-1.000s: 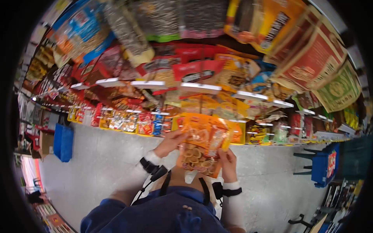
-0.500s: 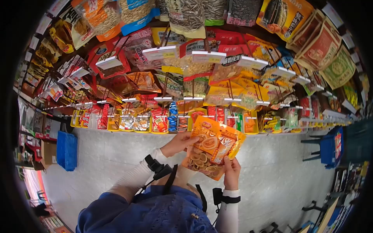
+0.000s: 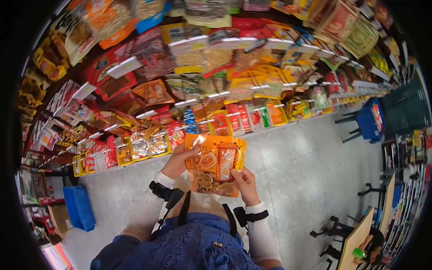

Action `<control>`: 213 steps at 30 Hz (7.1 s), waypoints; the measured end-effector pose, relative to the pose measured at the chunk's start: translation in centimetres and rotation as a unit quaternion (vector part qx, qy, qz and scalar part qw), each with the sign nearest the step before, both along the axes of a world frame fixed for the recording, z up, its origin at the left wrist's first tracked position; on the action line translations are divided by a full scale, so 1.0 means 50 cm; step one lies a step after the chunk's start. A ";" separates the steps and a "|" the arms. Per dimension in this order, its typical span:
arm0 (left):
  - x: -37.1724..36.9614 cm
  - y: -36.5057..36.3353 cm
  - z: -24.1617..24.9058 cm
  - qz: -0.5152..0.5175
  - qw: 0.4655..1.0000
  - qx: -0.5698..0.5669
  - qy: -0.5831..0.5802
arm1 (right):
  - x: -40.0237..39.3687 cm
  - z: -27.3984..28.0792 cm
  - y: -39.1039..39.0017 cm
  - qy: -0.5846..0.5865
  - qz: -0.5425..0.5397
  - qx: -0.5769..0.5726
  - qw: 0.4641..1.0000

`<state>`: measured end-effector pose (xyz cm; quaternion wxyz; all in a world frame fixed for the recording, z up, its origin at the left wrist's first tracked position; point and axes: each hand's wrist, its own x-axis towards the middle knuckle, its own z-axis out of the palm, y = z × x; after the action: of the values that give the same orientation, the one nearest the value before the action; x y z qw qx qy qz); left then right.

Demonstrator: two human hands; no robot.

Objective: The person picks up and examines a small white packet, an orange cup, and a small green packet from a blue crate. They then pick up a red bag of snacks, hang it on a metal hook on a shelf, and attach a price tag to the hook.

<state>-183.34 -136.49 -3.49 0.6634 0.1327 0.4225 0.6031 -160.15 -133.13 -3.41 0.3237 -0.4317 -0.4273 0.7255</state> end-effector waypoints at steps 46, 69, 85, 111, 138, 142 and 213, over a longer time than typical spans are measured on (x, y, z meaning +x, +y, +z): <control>-0.486 -0.036 -0.182 0.064 0.868 0.020 0.492 | -0.519 -0.193 0.077 -0.154 0.193 0.186 0.951; -0.444 -0.059 -0.149 0.102 0.899 -0.035 0.424 | -0.666 -0.230 0.214 -0.103 0.246 0.143 0.953; -0.448 -0.060 -0.144 0.087 0.903 -0.044 0.419 | -0.662 -0.226 0.217 -0.123 0.232 0.110 0.959; -0.549 0.060 -0.214 0.039 0.998 -0.043 -0.006 | -0.787 -0.202 0.290 -0.089 0.162 0.197 0.963; -0.362 -0.032 -0.191 -0.035 0.969 -0.211 0.125 | -0.442 -0.112 0.044 0.046 0.115 -0.059 0.991; -0.277 -0.023 -0.117 -0.054 0.968 -0.165 0.183 | -0.330 -0.051 0.040 0.070 0.102 -0.022 0.992; 1.031 1.055 0.035 -0.371 0.788 0.140 0.471 | 1.225 0.071 0.927 0.056 -0.316 0.031 0.946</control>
<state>-131.78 -83.76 -1.75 0.5284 0.6386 0.5118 0.2261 -98.88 -86.79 0.12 0.5731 -0.4928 -0.2719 0.5956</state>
